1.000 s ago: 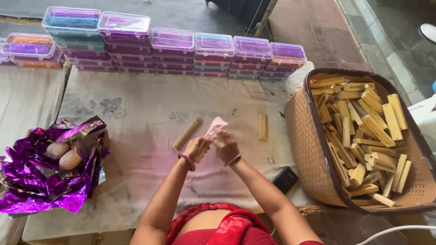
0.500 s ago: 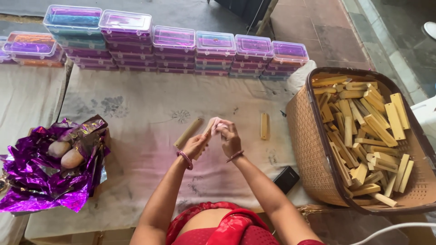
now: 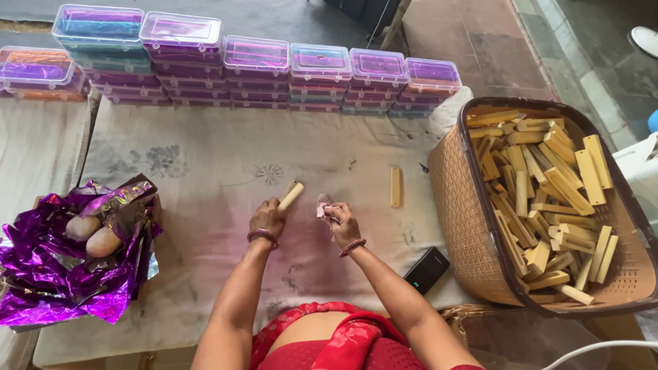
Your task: Wrap small wooden blocks in silver foil and pack them into containers.
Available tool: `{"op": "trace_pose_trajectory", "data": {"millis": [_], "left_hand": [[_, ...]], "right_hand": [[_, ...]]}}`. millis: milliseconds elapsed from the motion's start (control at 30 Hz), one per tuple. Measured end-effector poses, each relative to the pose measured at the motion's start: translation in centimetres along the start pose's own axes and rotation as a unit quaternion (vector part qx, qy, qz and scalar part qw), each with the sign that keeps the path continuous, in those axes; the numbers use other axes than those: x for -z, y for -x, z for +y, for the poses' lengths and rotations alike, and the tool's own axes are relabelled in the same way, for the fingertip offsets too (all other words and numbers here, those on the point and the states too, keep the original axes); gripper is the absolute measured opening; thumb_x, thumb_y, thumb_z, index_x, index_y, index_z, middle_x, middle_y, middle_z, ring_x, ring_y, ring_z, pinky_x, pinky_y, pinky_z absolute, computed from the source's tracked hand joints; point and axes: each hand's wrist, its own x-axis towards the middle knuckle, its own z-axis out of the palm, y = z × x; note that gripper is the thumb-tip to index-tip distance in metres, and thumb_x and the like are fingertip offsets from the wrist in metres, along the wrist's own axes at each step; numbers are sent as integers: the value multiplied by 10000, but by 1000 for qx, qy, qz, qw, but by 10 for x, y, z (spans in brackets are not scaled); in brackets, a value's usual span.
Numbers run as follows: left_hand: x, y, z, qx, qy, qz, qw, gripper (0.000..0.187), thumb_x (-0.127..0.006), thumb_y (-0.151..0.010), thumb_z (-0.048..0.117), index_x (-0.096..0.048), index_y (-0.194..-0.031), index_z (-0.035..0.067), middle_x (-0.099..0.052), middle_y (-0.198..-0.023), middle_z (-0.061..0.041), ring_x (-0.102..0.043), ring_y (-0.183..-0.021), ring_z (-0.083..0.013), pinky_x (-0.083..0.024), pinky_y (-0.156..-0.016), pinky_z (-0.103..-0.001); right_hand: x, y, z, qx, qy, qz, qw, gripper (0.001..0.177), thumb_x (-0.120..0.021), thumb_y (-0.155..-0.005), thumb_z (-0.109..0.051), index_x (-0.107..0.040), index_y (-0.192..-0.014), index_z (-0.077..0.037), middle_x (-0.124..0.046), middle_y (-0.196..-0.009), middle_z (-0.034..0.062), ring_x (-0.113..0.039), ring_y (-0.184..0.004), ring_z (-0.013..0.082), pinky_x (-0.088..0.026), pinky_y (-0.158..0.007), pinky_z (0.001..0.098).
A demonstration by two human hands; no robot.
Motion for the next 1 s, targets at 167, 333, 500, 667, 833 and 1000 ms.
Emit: {"op": "trace_pose_trajectory", "data": {"millis": [167,333,500,667,833,1000], "left_hand": [[-13,-7,14,188,285,-95,935,437,-868,-779,187,-584,-1083,53,-740,-994,-135,-746,-871,-269,-598,-752,-361],[-21,8,45,207,686,-136,684,444,-668,-858,93,-570,-1291,80,-697,-1033,-88,-730,-840,-205,-643,-654,-380],[-60,7,36,142,707,-133,680,453,-640,-912,97,-569,-1354,24,-709,-1093,-121,-726,-898,-213,-638,-736,-345],[-19,10,70,266,779,-163,544,496,-441,-1057,456,-593,-1315,62,-698,-1107,-88,-701,-949,-195,-610,-789,-338],[-7,4,67,191,862,-143,448,589,-280,-1077,464,-597,-1312,27,-698,-1160,-137,-663,-1062,-261,-518,-952,-412],[12,4,80,213,870,-124,427,488,-314,-1080,365,-547,-1373,51,-671,-1253,-114,-647,-1154,-245,-515,-1033,-404]], "right_hand": [[0,-5,-37,-12,-47,-8,999,165,-746,-900,-142,-740,-1046,-64,-643,-1188,100,-704,-1004,262,-585,-832,365],[0,-21,-69,-126,-73,-4,989,282,-746,-958,-287,-690,-1116,-60,-638,-1140,135,-705,-956,238,-576,-829,344],[-6,-29,-51,-55,-29,0,998,391,-823,-833,-224,-611,-1119,-63,-667,-1127,144,-696,-995,281,-575,-857,381],[-3,-15,-73,194,98,46,975,335,-743,-796,-66,-675,-1123,-95,-652,-1295,140,-639,-1154,351,-549,-1011,418],[16,2,-110,335,88,-18,938,419,-789,-838,-99,-672,-1239,-76,-621,-1341,131,-606,-1233,328,-490,-1066,461],[13,-14,-111,283,85,-17,955,507,-758,-787,-35,-633,-1279,-33,-559,-1406,237,-571,-1249,403,-467,-1059,475]]}}
